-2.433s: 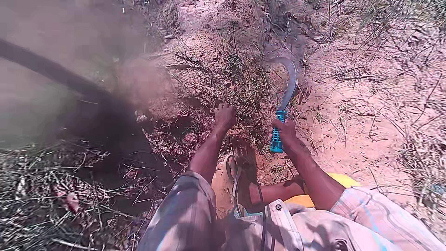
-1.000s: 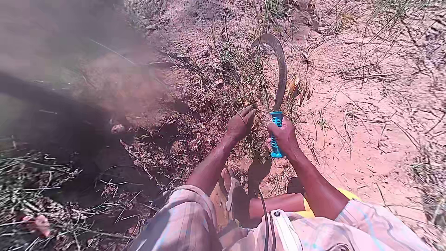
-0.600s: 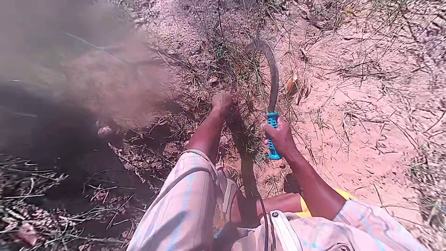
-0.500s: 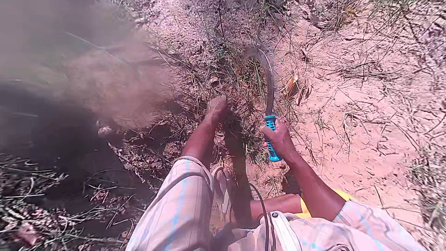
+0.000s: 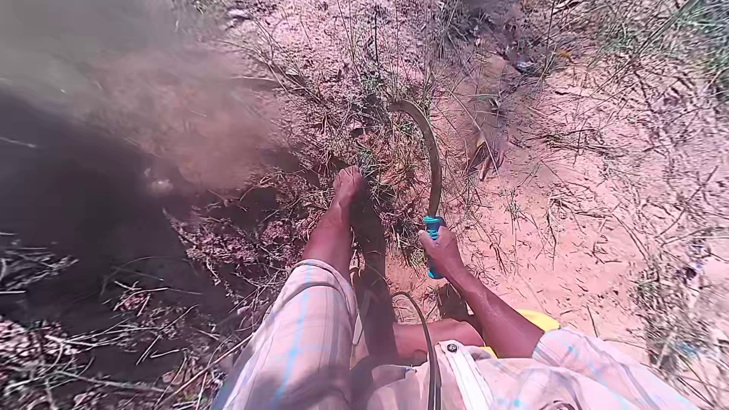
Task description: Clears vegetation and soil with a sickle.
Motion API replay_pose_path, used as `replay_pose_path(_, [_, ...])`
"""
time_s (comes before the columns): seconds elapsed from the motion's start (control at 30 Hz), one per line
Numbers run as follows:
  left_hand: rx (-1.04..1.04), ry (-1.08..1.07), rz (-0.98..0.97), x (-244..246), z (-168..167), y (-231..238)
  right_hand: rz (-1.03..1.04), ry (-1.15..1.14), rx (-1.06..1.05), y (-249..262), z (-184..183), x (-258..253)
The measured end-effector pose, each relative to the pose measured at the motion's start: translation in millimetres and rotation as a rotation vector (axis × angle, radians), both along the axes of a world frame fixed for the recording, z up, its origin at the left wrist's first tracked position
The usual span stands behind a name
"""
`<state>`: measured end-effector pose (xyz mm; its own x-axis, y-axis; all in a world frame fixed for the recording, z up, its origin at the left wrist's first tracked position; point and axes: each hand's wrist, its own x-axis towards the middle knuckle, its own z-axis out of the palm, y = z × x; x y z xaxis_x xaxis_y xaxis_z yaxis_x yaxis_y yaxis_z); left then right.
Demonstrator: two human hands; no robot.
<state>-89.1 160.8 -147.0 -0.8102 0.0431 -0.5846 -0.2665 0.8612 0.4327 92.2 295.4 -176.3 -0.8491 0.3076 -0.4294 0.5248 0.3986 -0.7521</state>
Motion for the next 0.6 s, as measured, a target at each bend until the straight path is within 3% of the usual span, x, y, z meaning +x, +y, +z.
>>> replay_pose_path(0.03, [-0.009, -0.012, 0.007, 3, 1, 2, 0.093, -0.216, -0.008, 3, -7, -2])
replay_pose_path(0.1, [-0.011, -0.024, 0.019, 9, 4, 7, 0.101, -0.341, -0.039, 4, -11, -3])
replay_pose_path(0.2, [-0.067, -0.049, 0.006, 1, -3, 3, -0.035, -0.078, -0.057, -2, 17, -8])
replay_pose_path(0.27, [-0.096, -0.021, -0.028, -8, -33, -7, -0.143, 0.270, -0.048, 0, 31, -7])
replay_pose_path(0.33, [-0.113, 0.079, -0.043, -16, -67, -14, -0.161, 0.466, 0.016, 3, 33, -8])
replay_pose_path(0.4, [-0.137, 0.053, -0.064, -18, -69, -11, -0.095, 0.293, 0.119, 4, 17, -2])
replay_pose_path(0.5, [-0.182, 0.013, -0.063, -16, -63, -6, 0.223, -0.381, 0.133, 8, -7, -4])
replay_pose_path(0.6, [-0.113, 0.015, 0.009, -18, -61, -7, 0.104, -0.321, -0.023, 9, 8, -10])
